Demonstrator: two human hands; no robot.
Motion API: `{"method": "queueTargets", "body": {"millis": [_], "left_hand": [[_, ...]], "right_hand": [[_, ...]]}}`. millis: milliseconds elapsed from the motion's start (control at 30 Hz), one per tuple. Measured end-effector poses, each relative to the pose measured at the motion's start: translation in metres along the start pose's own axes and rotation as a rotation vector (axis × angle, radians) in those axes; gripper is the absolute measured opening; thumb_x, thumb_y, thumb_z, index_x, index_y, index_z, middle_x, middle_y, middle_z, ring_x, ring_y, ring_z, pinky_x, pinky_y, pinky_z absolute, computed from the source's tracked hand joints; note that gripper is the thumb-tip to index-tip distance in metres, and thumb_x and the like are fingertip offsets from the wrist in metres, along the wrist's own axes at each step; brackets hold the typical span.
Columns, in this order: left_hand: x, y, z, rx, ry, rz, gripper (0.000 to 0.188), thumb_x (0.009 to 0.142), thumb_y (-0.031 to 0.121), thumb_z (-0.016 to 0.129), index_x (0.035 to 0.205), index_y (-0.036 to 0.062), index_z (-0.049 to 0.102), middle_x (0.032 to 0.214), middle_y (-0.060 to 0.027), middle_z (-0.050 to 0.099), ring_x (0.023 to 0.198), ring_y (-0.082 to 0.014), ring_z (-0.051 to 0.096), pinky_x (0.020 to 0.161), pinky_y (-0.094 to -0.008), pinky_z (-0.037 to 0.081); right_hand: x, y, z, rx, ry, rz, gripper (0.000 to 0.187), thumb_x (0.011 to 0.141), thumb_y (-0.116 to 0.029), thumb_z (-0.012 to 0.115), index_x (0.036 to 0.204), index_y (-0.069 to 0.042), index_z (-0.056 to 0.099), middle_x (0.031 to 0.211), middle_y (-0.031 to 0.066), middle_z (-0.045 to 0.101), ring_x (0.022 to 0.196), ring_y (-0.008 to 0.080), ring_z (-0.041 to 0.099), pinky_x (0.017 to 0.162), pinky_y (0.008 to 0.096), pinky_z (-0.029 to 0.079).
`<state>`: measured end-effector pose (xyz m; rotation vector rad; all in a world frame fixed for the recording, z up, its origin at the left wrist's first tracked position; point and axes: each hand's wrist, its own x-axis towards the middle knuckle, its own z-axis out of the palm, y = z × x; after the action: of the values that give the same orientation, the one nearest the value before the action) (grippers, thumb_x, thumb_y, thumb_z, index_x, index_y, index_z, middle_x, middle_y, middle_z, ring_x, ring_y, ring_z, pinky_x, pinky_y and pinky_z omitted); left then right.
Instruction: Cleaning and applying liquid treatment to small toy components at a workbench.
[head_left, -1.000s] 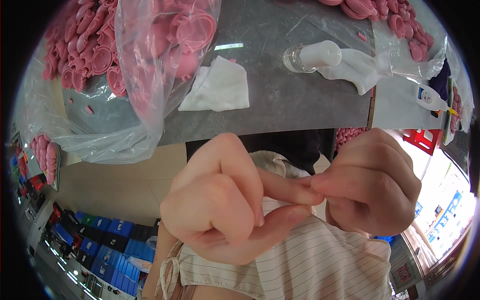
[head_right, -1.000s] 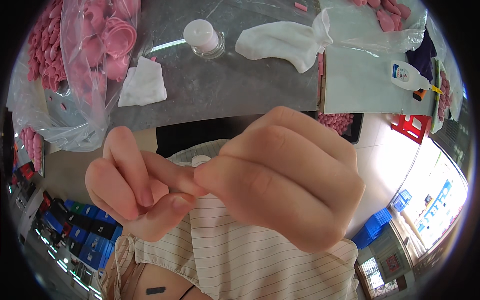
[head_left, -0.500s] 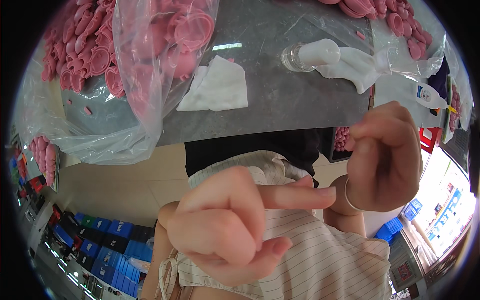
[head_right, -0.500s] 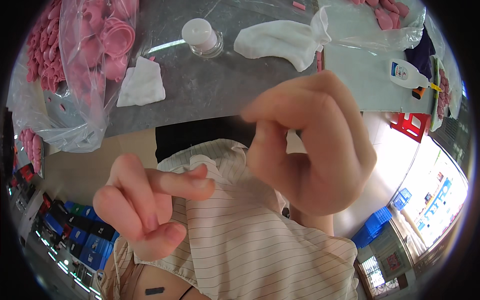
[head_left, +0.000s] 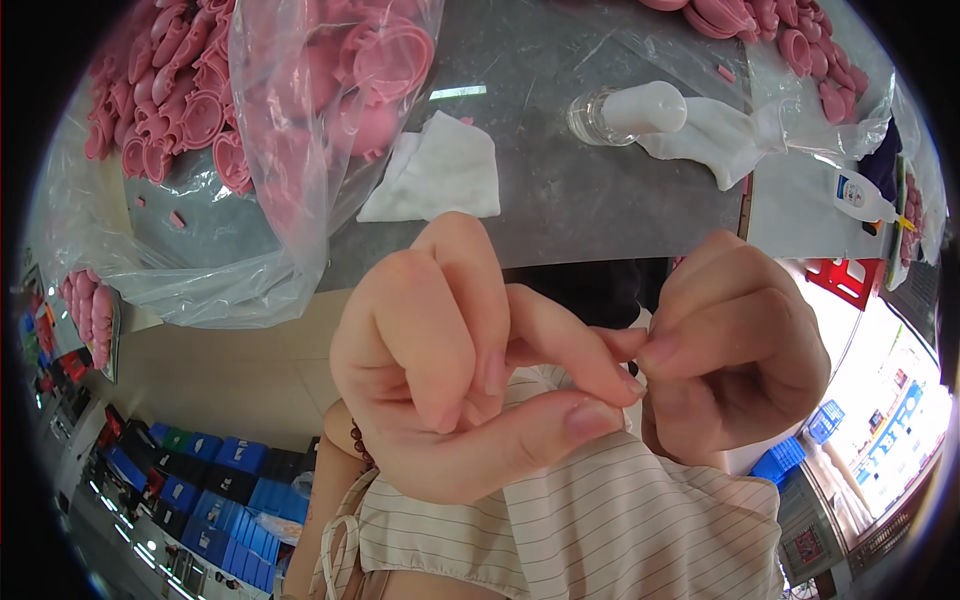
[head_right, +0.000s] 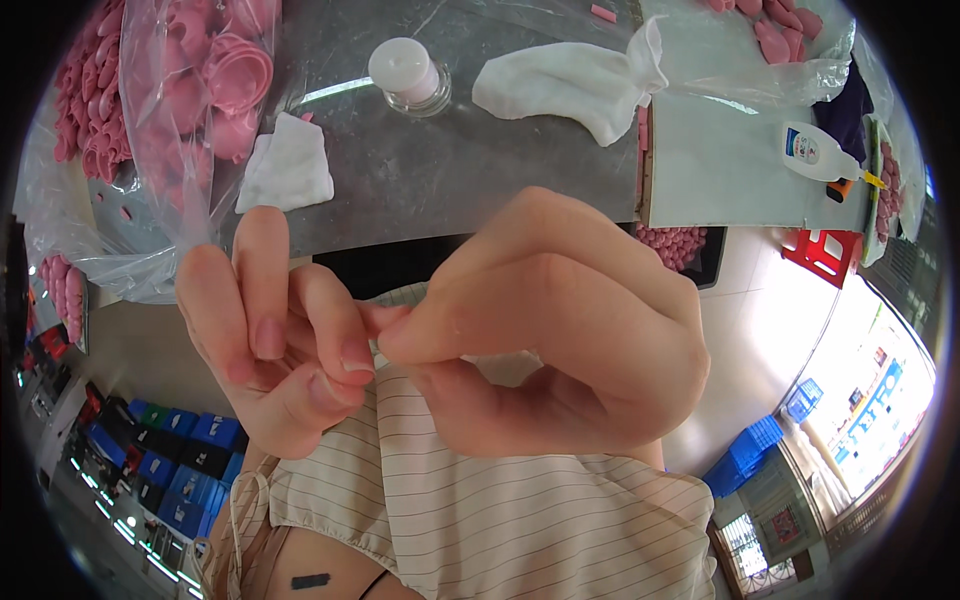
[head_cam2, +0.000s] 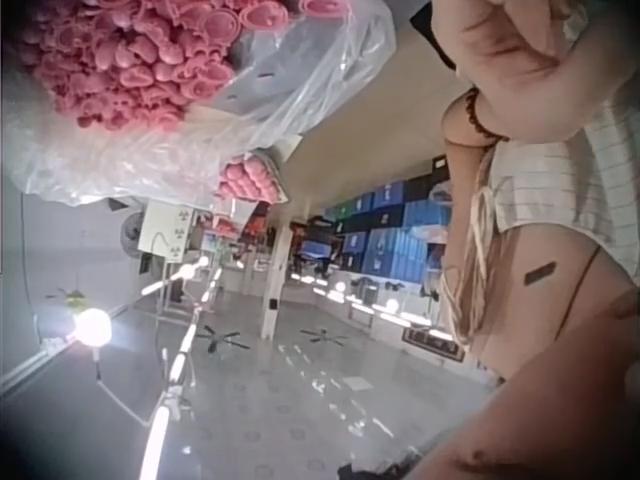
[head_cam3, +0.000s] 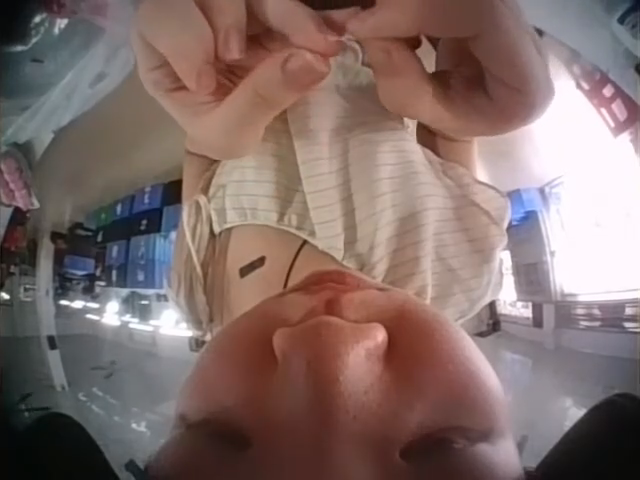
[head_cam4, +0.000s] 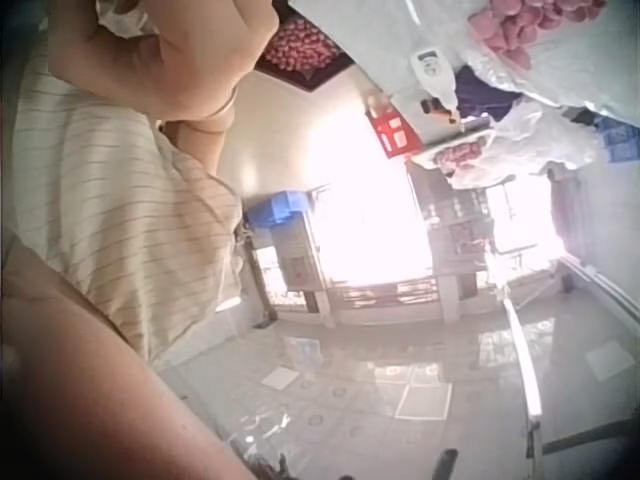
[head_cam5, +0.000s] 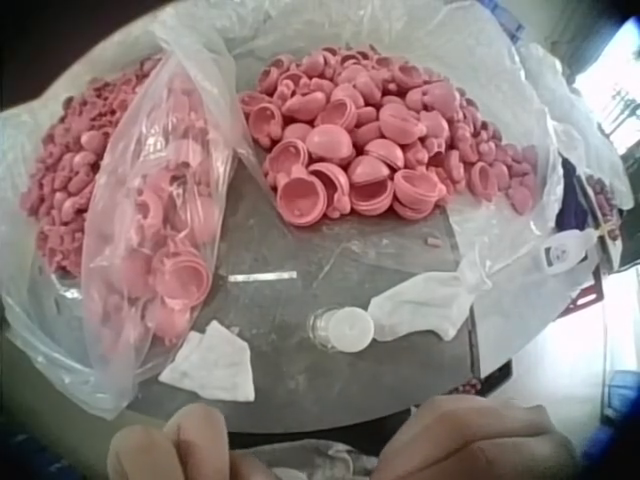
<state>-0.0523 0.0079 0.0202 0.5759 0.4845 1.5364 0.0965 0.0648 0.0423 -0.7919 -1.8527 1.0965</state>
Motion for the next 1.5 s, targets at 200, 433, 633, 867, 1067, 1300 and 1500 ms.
{"method": "queueTargets", "body": {"millis": [200, 433, 633, 867, 1067, 1300, 1500], "left_hand": [[-0.002, 0.001, 0.001, 0.067, 0.041, 0.055, 0.036, 0.065, -0.02, 0.054, 0.071, 0.0081, 0.033, 0.08, -0.0029, 0.034, 0.075, -0.0205, 0.058, 0.088, -0.0423, 0.043], [0.002, -0.022, -0.004, 0.692, -0.108, 0.775, 0.036, 0.066, -0.015, 0.057, 0.07, 0.0107, 0.033, 0.076, -0.0009, 0.033, 0.082, -0.0127, 0.055, 0.093, -0.0394, 0.037], [-0.002, -0.015, -0.01, 0.829, -0.308, 0.879, 0.034, 0.066, -0.011, 0.059, 0.069, 0.0133, 0.034, 0.077, 0.0018, 0.034, 0.083, -0.0065, 0.052, 0.093, -0.0344, 0.033], [0.002, -0.021, -0.012, 0.763, -0.309, 0.972, 0.034, 0.064, -0.01, 0.059, 0.065, 0.0139, 0.035, 0.077, 0.0026, 0.035, 0.078, -0.006, 0.051, 0.091, -0.0333, 0.034], [0.005, -0.024, -0.014, 0.707, -0.308, 1.048, 0.034, 0.062, -0.01, 0.059, 0.062, 0.0145, 0.035, 0.078, 0.0033, 0.036, 0.074, -0.0057, 0.051, 0.09, -0.0324, 0.035], [0.009, -0.021, -0.014, 0.613, -0.363, 1.02, 0.032, 0.06, -0.009, 0.057, 0.061, 0.0151, 0.037, 0.077, 0.0039, 0.036, 0.071, -0.0054, 0.05, 0.089, -0.0319, 0.035], [0.004, -0.017, -0.016, 0.579, -0.377, 0.957, 0.031, 0.059, -0.009, 0.057, 0.061, 0.0148, 0.038, 0.077, 0.0032, 0.037, 0.073, -0.0047, 0.051, 0.09, -0.0309, 0.035]], "right_hand": [[-0.002, -0.007, 0.003, 0.363, 0.084, 0.173, 0.012, 0.065, -0.007, 0.06, 0.064, -0.007, 0.048, 0.061, 0.0022, 0.043, 0.054, 0.012, 0.04, 0.044, 0.0217, 0.033], [-0.008, 0.009, -0.012, 1.577, -0.061, 0.334, 0.015, 0.08, -0.011, 0.045, 0.065, -0.008, 0.042, 0.064, 0.0032, 0.036, 0.062, 0.014, 0.037, 0.068, 0.0373, 0.038], [-0.017, 0.013, 0.002, 2.2, -0.072, 0.582, 0.017, 0.08, -0.02, 0.042, 0.069, -0.007, 0.042, 0.068, 0.0042, 0.036, 0.065, 0.0147, 0.036, 0.083, 0.0476, 0.031], [-0.02, 0.013, 0.006, 2.301, -0.082, 0.625, 0.018, 0.08, -0.023, 0.042, 0.07, -0.007, 0.042, 0.069, 0.0036, 0.036, 0.064, 0.0141, 0.035, 0.088, 0.0527, 0.028], [-0.021, 0.008, 0.005, 2.298, -0.014, 0.674, 0.019, 0.082, -0.021, 0.043, 0.07, -0.007, 0.043, 0.069, 0.0036, 0.036, 0.064, 0.0143, 0.036, 0.085, 0.0557, 0.03], [-0.024, 0.005, 0.003, 2.328, 0.027, 0.676, 0.02, 0.082, -0.02, 0.045, 0.068, -0.006, 0.044, 0.066, 0.0038, 0.036, 0.063, 0.0148, 0.035, 0.087, 0.0621, 0.027], [-0.019, -0.001, 0.004, 2.153, 0.035, 0.543, 0.025, 0.082, -0.017, 0.048, 0.061, -0.002, 0.046, 0.06, 0.0049, 0.036, 0.059, 0.0156, 0.036, 0.078, 0.0629, 0.033]]}}
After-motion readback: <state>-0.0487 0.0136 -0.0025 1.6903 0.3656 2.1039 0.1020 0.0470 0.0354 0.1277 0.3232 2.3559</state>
